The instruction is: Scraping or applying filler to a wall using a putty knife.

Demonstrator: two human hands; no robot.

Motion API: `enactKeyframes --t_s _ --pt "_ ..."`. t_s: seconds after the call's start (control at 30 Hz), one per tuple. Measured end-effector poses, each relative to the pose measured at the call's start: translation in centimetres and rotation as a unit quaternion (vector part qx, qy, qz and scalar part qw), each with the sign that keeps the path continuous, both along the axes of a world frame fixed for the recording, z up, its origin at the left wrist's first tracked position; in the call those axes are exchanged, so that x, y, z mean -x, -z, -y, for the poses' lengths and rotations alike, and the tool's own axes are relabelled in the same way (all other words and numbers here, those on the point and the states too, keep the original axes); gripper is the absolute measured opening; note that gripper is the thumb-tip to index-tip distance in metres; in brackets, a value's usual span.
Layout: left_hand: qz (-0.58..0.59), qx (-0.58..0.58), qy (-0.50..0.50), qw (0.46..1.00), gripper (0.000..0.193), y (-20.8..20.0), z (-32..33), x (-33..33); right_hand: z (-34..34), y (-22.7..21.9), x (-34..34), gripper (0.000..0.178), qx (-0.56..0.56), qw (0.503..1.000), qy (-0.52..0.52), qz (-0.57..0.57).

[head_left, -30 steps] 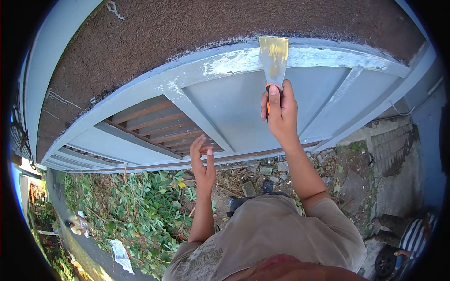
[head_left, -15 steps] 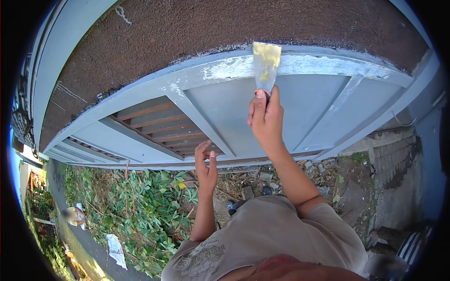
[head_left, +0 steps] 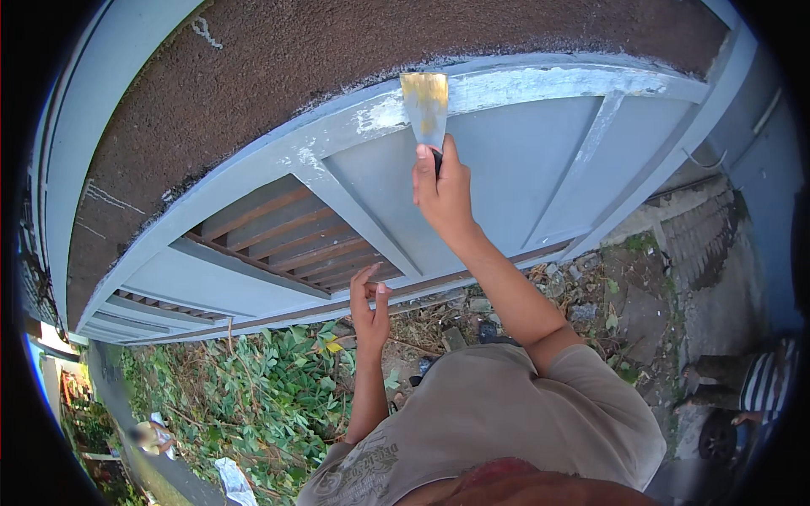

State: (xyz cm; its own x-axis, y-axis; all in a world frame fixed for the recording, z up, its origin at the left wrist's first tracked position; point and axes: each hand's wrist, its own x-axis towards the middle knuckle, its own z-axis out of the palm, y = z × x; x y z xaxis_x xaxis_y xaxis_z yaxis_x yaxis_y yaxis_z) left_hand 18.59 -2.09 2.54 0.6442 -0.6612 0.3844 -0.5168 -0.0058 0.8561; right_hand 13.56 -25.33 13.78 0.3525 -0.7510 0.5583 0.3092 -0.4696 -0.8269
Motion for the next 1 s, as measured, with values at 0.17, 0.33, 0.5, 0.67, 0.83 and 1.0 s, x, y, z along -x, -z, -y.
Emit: enactKeyframes --t_s 0.17,0.33,0.5,0.67,0.83,1.0 --pt "-0.023 0.007 0.007 1.000 0.033 -0.4 -3.7 -2.1 1.6 -1.3 2.5 0.028 -0.095 0.983 0.041 0.149" --pt "-0.048 -0.010 0.028 0.998 0.033 1.2 -7.2 -4.4 -1.4 -0.6 -0.4 0.026 -0.072 0.992 0.077 0.076" --pt "-0.057 -0.023 0.041 0.997 0.033 1.5 -10.1 -6.5 -4.9 0.4 -1.7 0.027 -0.117 0.990 -0.027 0.075" --pt "-0.054 -0.006 0.033 0.998 0.033 1.3 -12.5 -7.9 -2.4 -1.1 -1.2 0.030 -0.151 0.963 0.068 0.211" --pt "-0.086 -0.007 0.019 0.996 0.032 2.7 -14.8 -8.6 -4.9 -1.1 -1.8 0.032 -0.091 0.994 0.039 0.039" --pt "-0.080 -0.007 0.033 0.996 0.033 2.7 -15.5 -9.0 -1.8 -1.7 -0.1 0.032 -0.147 0.972 0.092 0.160"
